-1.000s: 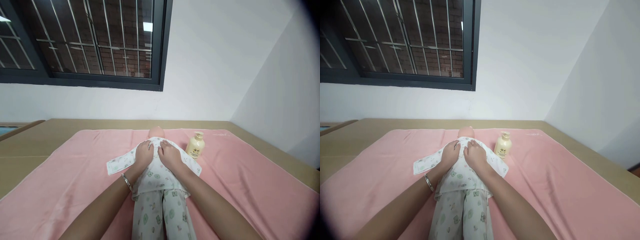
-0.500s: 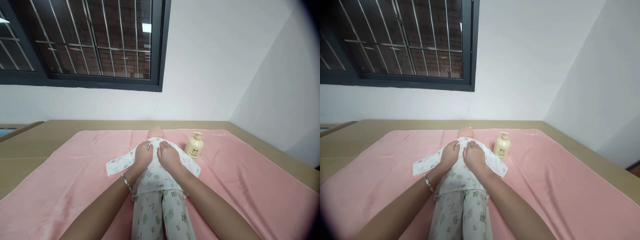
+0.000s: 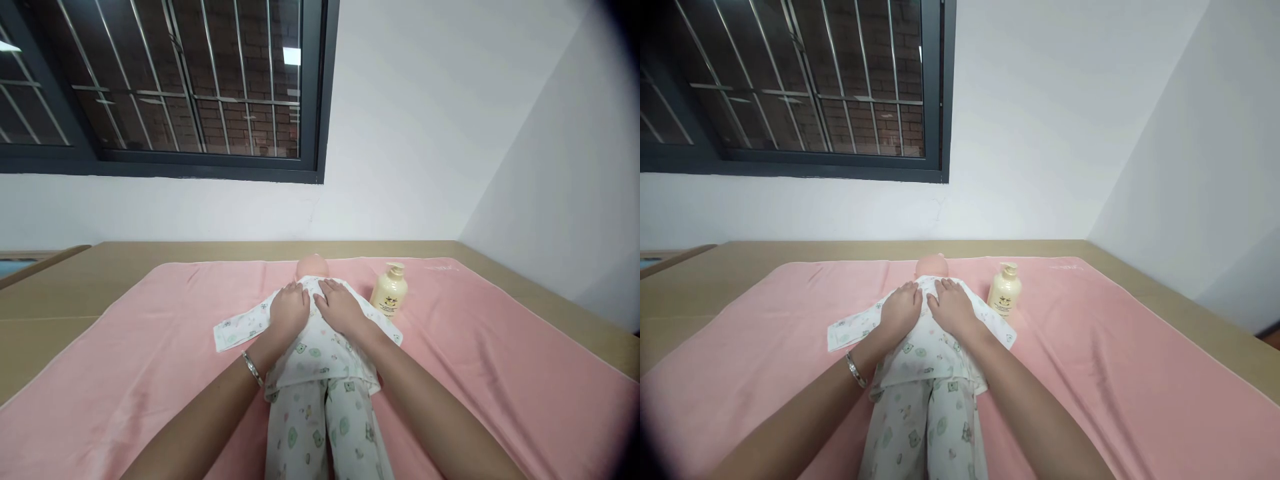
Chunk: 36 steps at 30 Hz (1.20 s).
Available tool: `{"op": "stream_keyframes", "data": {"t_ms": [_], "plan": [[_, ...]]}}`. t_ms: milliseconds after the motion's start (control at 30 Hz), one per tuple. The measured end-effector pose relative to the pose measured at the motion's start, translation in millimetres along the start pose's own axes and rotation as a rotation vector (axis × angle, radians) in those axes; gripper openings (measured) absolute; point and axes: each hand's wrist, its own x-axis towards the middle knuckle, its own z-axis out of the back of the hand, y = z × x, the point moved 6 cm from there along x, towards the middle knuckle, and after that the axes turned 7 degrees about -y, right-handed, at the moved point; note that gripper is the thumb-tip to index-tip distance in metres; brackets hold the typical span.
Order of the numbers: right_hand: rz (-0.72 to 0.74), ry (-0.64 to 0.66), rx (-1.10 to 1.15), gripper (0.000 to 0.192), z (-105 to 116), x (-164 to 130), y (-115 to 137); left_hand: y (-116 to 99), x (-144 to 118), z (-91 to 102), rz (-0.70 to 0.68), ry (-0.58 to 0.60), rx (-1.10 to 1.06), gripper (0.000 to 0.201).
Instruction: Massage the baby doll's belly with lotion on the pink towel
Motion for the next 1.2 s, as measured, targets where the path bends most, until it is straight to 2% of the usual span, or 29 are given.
{"op": "stream_keyframes", "data": {"t_ms": [167, 467, 700, 833, 1033, 1200], "plan": [[-0.006, -0.006, 0.039, 0.037, 4.5, 1.2, -2.7, -10.0, -9.1, 5.2, -0.07, -0.039, 0.12, 0.035], [0.001, -0.041, -0.011, 0.025, 7.2, -0.7, 2.2, -7.9, -9.5, 6.5, -0.008, -0.026, 0.134, 0.04], [0.001, -0.087, -0.215, 0.024, 12.5, -18.2, 30.9, 8.1, 3.3, -12.0, -0.013, 0.054, 0.036, 0.053], [0.048, -0.097, -0.295, 0.026, 16.1, -26.2, 44.6, 10.2, 5.6, -15.9, -0.029, 0.033, -0.06, 0.05], [-0.025, -0.027, -0.098, 0.032, 12.1, -10.0, 19.5, 7.0, 0.6, -15.9, -0.098, -0.054, -0.037, 0.045], [-0.083, -0.005, 0.002, 0.045, -0.9, -1.1, 0.0, 7.6, -0.9, -15.0, -0.081, -0.086, -0.045, 0.041]]}}
